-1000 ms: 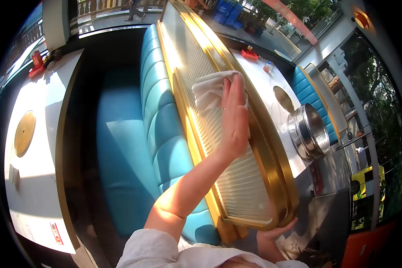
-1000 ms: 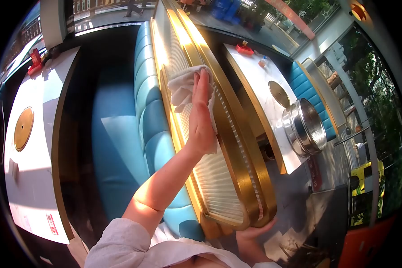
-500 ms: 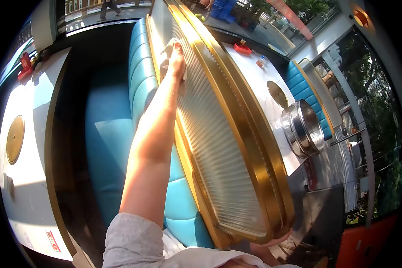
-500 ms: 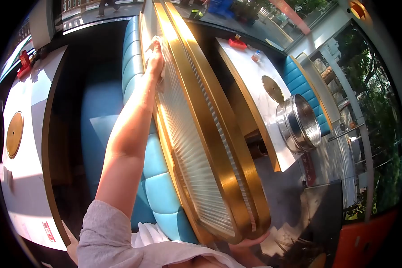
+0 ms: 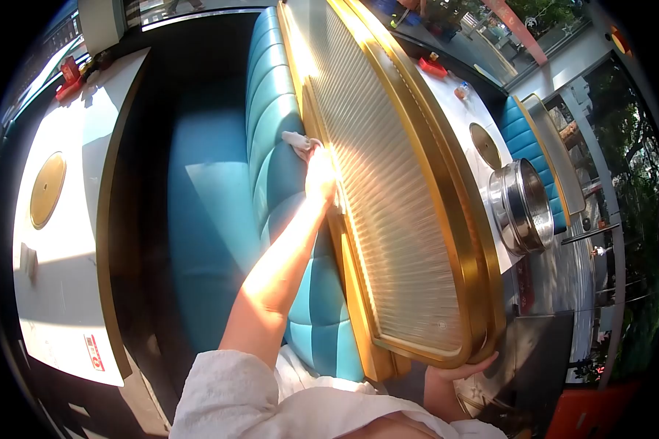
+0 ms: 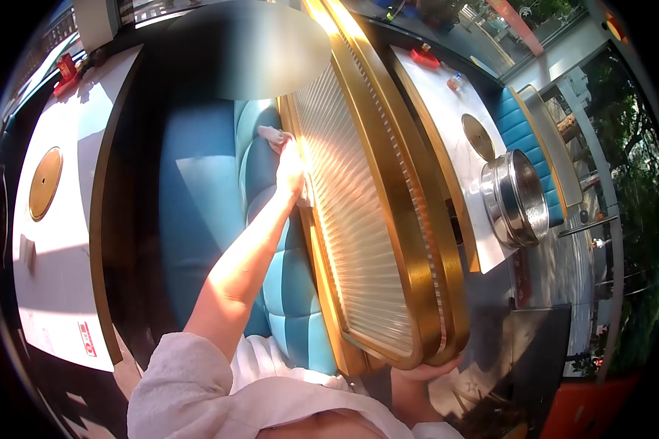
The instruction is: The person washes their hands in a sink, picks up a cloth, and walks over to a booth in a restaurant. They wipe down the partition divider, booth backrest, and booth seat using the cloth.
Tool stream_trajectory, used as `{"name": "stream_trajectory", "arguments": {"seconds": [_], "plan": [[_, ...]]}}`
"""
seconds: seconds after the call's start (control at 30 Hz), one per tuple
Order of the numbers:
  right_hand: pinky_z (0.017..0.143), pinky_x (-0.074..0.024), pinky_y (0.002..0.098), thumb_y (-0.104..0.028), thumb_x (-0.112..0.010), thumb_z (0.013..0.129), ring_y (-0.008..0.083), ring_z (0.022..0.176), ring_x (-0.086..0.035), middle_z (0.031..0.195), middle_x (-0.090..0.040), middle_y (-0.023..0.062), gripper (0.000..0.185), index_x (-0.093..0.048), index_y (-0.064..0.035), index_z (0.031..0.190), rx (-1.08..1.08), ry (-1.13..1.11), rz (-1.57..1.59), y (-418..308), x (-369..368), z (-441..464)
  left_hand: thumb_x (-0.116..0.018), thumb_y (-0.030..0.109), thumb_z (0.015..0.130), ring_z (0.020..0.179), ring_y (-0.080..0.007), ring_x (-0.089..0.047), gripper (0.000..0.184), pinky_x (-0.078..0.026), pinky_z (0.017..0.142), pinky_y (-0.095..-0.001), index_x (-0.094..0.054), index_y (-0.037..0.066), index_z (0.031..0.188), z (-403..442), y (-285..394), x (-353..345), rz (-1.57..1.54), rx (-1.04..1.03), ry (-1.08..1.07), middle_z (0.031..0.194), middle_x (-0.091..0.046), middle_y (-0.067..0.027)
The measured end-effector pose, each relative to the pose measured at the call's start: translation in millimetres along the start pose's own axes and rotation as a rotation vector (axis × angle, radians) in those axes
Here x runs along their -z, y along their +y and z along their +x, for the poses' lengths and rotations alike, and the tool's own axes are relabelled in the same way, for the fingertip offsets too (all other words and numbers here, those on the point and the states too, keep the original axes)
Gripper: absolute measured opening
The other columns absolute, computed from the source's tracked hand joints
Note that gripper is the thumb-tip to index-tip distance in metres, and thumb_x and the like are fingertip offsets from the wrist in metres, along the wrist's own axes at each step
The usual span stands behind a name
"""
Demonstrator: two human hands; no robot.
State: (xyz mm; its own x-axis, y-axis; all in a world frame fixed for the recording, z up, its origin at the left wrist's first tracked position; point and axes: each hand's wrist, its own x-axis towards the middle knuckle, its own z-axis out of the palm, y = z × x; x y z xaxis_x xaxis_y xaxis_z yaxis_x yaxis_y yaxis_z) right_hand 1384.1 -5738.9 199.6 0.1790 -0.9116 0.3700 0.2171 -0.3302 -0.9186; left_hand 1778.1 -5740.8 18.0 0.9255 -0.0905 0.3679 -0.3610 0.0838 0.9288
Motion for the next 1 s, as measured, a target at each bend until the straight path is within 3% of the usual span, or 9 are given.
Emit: {"name": "stream_trajectory", "arguments": {"seconds": [0.03, 0.17, 0.27, 0.37, 0.43, 0.47, 0.67, 0.7, 1.0], "plan": [[0.103, -0.0287, 0.0379, -0.053, -0.032, 0.087, 0.0233, 0.123, -0.036, 0.134, -0.038, 0.0059, 0.059, -0.040, -0.0104, 0.128, -0.285, 0.152, 0.350, -9.4, -11.5, 1.9, -0.033, 0.015, 0.095, 0.120, -0.0348, -0.037, 0.039, -0.026, 0.104, -0.0363, -0.037, -0.010, 0.124, -18.5, 5.1, -2.3, -0.221, 0.025, 0.020, 0.127, -0.040, -0.0250], [0.093, -0.0382, 0.0356, -0.050, -0.021, 0.091, 0.0193, 0.113, -0.046, 0.123, -0.048, 0.0057, 0.057, -0.044, -0.0083, 0.122, -0.297, 0.166, 0.408, -12.1, -27.2, 3.9, -0.040, 0.015, 0.089, 0.107, -0.0354, -0.042, 0.039, -0.033, 0.093, -0.0404, -0.038, -0.005, 0.123, -108.7, 91.9, 28.7, -0.143, -0.046, -0.042, 0.118, -0.043, -0.0240], [0.096, -0.0349, 0.0348, -0.049, -0.021, 0.091, 0.0195, 0.116, -0.044, 0.124, -0.047, 0.0056, 0.057, -0.044, -0.0078, 0.122, -0.279, 0.013, 0.388, 0.2, -15.8, 9.3, -0.045, 0.015, 0.085, 0.110, -0.0412, -0.038, 0.050, -0.030, 0.097, -0.0440, -0.031, -0.007, 0.128, -181.3, 135.1, 46.5, 0.050, 0.056, -0.175, 0.122, -0.038, -0.0267], [0.098, -0.0322, 0.0337, -0.050, -0.022, 0.091, 0.0194, 0.116, -0.043, 0.125, -0.045, 0.0059, 0.057, -0.042, -0.0082, 0.124, -0.249, -0.132, 0.393, -1.2, -19.5, 9.5, -0.047, 0.017, 0.085, 0.117, -0.0436, -0.032, 0.056, -0.022, 0.102, -0.0475, -0.026, -0.008, 0.130, -244.1, 153.6, 64.1, 0.326, -0.144, -0.302, 0.128, -0.034, -0.0285], [0.099, -0.0306, 0.0335, -0.051, -0.023, 0.092, 0.0194, 0.117, -0.041, 0.127, -0.043, 0.0061, 0.057, -0.040, -0.0087, 0.127, -0.244, -0.180, 0.389, -9.8, -28.7, 7.6, -0.046, 0.018, 0.086, 0.119, -0.0437, -0.030, 0.055, -0.020, 0.102, -0.0473, -0.026, -0.009, 0.129, -272.0, 174.4, 70.8, 0.331, -0.094, -0.352, 0.127, -0.033, -0.0297], [0.099, -0.0300, 0.0333, -0.050, -0.023, 0.092, 0.0192, 0.117, -0.041, 0.127, -0.043, 0.0060, 0.057, -0.039, -0.0082, 0.127, -0.293, -0.120, 0.391, -17.9, -34.1, 5.7, -0.043, 0.015, 0.088, 0.129, -0.0408, -0.019, 0.056, -0.013, 0.105, -0.0485, -0.021, -0.007, 0.134, -282.8, 191.9, 75.8, 0.305, 0.075, -0.482, 0.137, -0.024, -0.0271], [0.100, -0.0314, 0.0340, -0.047, -0.017, 0.094, 0.0207, 0.118, -0.040, 0.129, -0.041, 0.0093, 0.060, -0.035, -0.0025, 0.129, -0.302, -0.246, 0.328, -14.2, -30.9, 10.0, -0.047, 0.028, 0.087, 0.127, -0.0398, -0.024, 0.064, -0.014, 0.105, -0.0498, -0.021, -0.006, 0.134, -361.6, 218.2, 74.7, 0.402, 0.041, -0.428, 0.131, -0.030, -0.0280], [0.100, -0.0314, 0.0340, -0.047, -0.017, 0.094, 0.0207, 0.118, -0.040, 0.129, -0.041, 0.0093, 0.060, -0.035, -0.0025, 0.129, -0.336, -0.295, 0.347, -10.3, -30.7, 11.6, -0.049, 0.024, 0.086, 0.125, -0.0371, -0.027, 0.062, -0.020, 0.103, -0.0487, -0.022, -0.005, 0.134, -372.6, 221.4, 74.0, 0.475, 0.045, -0.439, 0.131, -0.032, -0.0248], [0.096, -0.0361, 0.0329, -0.038, -0.023, 0.096, 0.0229, 0.113, -0.044, 0.125, -0.043, 0.0178, 0.054, -0.039, 0.0055, 0.124, -0.040, -0.447, 0.183, 15.5, -19.4, 21.3, -0.046, -0.002, 0.081, 0.122, -0.0328, -0.036, 0.054, -0.030, 0.102, -0.0424, -0.034, 0.005, 0.132, -419.5, 234.7, 91.1, 0.438, -0.062, -0.367, 0.130, -0.040, -0.0134]]}}
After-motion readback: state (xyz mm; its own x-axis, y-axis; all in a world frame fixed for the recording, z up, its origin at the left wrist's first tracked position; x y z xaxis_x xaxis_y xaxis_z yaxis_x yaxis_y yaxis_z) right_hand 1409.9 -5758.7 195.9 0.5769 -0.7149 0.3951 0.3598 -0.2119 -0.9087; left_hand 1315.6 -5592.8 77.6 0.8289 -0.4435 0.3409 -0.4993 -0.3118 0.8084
